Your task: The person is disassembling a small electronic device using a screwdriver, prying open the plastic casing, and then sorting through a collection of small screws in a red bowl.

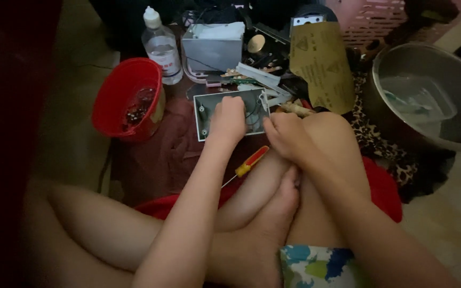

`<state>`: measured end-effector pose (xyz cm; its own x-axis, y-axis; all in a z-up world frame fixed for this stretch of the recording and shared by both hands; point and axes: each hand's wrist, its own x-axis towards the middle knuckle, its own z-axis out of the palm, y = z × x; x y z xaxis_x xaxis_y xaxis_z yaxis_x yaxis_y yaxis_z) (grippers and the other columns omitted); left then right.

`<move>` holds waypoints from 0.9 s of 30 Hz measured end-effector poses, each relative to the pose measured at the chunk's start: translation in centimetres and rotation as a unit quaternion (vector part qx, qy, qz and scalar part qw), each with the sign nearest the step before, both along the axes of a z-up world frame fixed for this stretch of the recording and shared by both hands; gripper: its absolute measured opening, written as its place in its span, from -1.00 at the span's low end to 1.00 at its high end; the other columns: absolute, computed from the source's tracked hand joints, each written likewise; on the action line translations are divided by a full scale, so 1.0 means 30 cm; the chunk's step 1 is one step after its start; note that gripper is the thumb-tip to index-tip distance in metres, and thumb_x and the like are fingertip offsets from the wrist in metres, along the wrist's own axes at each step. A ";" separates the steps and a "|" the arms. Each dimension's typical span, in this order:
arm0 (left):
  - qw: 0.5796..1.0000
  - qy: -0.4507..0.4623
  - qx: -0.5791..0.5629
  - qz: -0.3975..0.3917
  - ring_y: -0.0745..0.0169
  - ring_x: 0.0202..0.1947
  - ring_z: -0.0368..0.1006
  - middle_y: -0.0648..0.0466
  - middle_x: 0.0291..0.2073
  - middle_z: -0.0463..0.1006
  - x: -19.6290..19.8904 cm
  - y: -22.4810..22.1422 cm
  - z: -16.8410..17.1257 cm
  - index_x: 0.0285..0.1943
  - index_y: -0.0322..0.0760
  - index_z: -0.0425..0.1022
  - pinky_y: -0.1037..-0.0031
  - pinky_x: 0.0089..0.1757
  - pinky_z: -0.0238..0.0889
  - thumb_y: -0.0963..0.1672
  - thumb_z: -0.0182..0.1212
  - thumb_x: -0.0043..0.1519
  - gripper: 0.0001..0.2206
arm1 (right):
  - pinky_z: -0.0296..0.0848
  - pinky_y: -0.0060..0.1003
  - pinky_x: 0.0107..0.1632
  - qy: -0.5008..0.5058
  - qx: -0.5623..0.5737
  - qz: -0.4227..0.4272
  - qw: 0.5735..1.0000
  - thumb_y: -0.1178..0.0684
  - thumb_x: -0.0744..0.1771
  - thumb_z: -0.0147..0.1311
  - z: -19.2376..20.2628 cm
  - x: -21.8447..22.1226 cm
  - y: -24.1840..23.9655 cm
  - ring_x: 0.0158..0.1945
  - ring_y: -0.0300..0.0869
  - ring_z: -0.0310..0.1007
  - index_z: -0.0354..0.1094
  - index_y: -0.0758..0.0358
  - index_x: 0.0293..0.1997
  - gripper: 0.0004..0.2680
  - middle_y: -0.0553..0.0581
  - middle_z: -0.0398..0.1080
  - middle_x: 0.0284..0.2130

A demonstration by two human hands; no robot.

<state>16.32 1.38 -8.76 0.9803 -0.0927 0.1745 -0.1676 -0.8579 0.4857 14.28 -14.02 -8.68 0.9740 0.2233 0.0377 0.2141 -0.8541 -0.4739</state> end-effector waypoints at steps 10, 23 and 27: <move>0.994 0.108 -0.007 -0.019 -0.28 -0.32 0.44 -0.32 -0.40 0.45 -0.021 0.002 0.065 -0.44 -0.53 0.47 0.11 -0.36 0.38 -0.31 0.10 0.00 -0.95 | 0.34 0.06 -0.25 0.010 -0.039 -0.011 0.999 -0.10 0.26 -0.26 -0.019 0.018 0.005 -0.31 0.22 0.40 0.34 0.32 -0.57 -0.68 0.35 0.39 -0.57; 0.994 -0.001 -0.096 -0.045 -0.29 -0.33 0.37 -0.28 -0.52 0.40 -0.117 0.014 0.156 -0.39 -0.50 0.41 0.10 -0.30 0.29 -0.17 -0.01 0.18 -0.80 | 0.30 0.03 -0.65 -0.170 -0.157 0.141 0.963 0.00 0.24 -0.25 -0.162 0.104 -0.066 -0.61 0.27 0.33 0.19 0.32 -0.63 -0.76 0.37 0.23 -0.73; 0.993 0.036 -0.106 -0.038 -0.16 -0.43 0.42 -0.21 -0.57 0.44 -0.083 0.024 0.127 -0.46 -0.42 0.44 0.21 -0.38 0.30 -0.17 -0.06 0.18 -0.78 | 0.38 0.05 -0.44 -0.048 -0.052 -0.053 0.996 -0.10 0.27 -0.29 -0.086 0.058 -0.003 -0.43 0.23 0.41 0.31 0.36 -0.63 -0.65 0.34 0.35 -0.67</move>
